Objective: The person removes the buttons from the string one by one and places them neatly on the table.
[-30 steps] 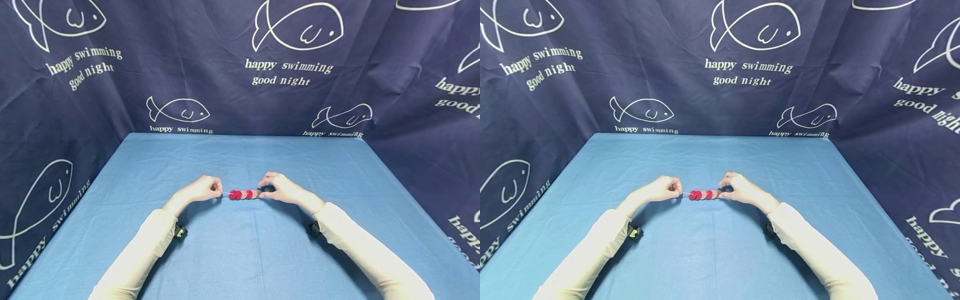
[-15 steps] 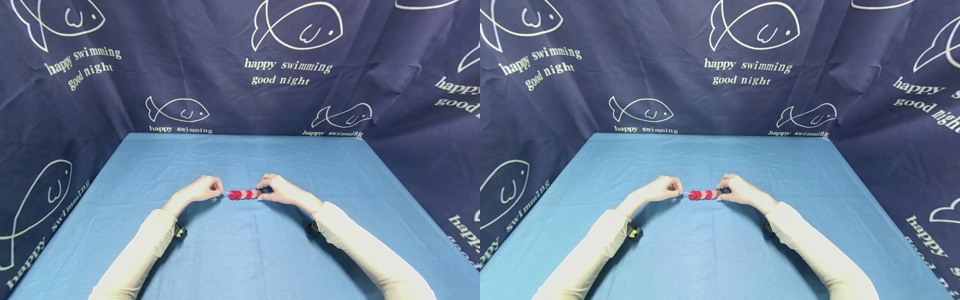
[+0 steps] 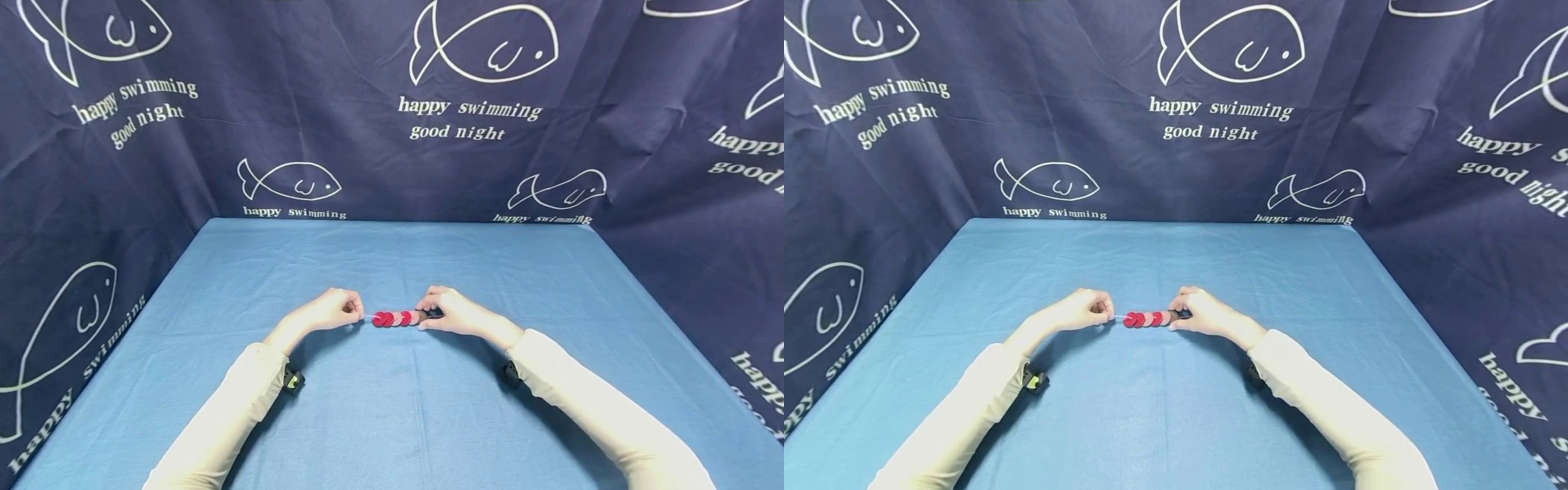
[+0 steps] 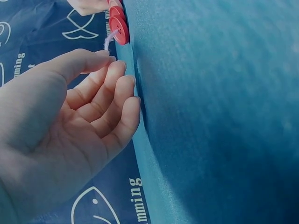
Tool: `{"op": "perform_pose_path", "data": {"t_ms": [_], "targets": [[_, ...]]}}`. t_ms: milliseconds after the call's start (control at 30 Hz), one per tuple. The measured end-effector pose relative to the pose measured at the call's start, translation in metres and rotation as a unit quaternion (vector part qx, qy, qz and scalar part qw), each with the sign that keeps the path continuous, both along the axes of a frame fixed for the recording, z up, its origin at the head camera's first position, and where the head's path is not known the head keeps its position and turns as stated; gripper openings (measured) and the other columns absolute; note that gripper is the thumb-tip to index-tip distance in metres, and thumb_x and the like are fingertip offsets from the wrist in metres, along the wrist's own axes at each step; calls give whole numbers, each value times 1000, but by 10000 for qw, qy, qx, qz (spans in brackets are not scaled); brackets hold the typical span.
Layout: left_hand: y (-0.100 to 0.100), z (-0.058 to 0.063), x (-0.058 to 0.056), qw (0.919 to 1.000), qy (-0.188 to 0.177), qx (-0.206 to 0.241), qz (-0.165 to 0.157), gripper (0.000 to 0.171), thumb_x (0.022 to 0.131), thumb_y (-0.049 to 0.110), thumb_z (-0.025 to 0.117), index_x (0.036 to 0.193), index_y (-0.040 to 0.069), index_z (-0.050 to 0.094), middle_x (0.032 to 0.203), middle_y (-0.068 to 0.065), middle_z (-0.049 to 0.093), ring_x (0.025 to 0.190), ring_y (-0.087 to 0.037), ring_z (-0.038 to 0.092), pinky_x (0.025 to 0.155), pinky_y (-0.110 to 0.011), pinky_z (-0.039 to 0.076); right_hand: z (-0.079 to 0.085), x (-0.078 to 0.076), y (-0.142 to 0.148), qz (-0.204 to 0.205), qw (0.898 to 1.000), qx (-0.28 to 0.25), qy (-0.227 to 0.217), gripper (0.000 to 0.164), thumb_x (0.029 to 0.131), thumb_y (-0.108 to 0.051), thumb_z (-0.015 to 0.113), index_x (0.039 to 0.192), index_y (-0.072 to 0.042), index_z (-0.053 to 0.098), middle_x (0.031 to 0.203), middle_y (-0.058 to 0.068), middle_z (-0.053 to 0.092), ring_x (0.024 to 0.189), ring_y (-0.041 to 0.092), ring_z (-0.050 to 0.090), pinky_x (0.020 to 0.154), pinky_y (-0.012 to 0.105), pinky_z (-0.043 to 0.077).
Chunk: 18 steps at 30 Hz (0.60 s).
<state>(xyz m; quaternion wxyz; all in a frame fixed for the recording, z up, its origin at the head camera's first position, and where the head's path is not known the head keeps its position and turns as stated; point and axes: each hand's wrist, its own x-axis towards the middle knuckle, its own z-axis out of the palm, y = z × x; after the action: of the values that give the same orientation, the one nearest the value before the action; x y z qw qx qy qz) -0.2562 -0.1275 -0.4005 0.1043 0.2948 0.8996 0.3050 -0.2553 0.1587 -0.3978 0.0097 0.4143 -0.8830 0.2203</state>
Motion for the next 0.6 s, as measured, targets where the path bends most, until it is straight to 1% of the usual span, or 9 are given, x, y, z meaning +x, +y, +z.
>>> {"op": "perform_pose_path", "data": {"t_ms": [167,333,500,600], "targets": [[2,1,0,10000,8,-23,-1,4,85,7,60,82,8,62,70,1,65,59,-3,55,64,-20,45,0,0,1,72,10000,-4,4,22,78,-21,76,94,-7,70,82,6,58,76,19,51,70,27,42],[5,3,1,10000,-55,-19,28,4,85,6,60,83,8,62,71,0,65,60,-4,56,64,-21,45,1,1,2,45,10000,21,65,24,78,-21,76,96,-7,70,82,6,58,75,19,50,69,26,42],[3,3,3,10000,-70,-4,12,4,85,7,60,82,9,62,72,0,65,59,-4,56,64,-21,45,0,3,-1,99,9999,58,79,21,78,-20,75,95,-7,71,80,4,57,76,17,50,71,26,43],[2,3,4,10000,-41,7,-25,5,85,6,60,82,8,62,71,0,65,59,-5,57,62,-21,45,0,4,-2,113,9999,62,75,20,79,-19,74,94,-7,71,80,4,56,76,18,51,71,26,44]]}}
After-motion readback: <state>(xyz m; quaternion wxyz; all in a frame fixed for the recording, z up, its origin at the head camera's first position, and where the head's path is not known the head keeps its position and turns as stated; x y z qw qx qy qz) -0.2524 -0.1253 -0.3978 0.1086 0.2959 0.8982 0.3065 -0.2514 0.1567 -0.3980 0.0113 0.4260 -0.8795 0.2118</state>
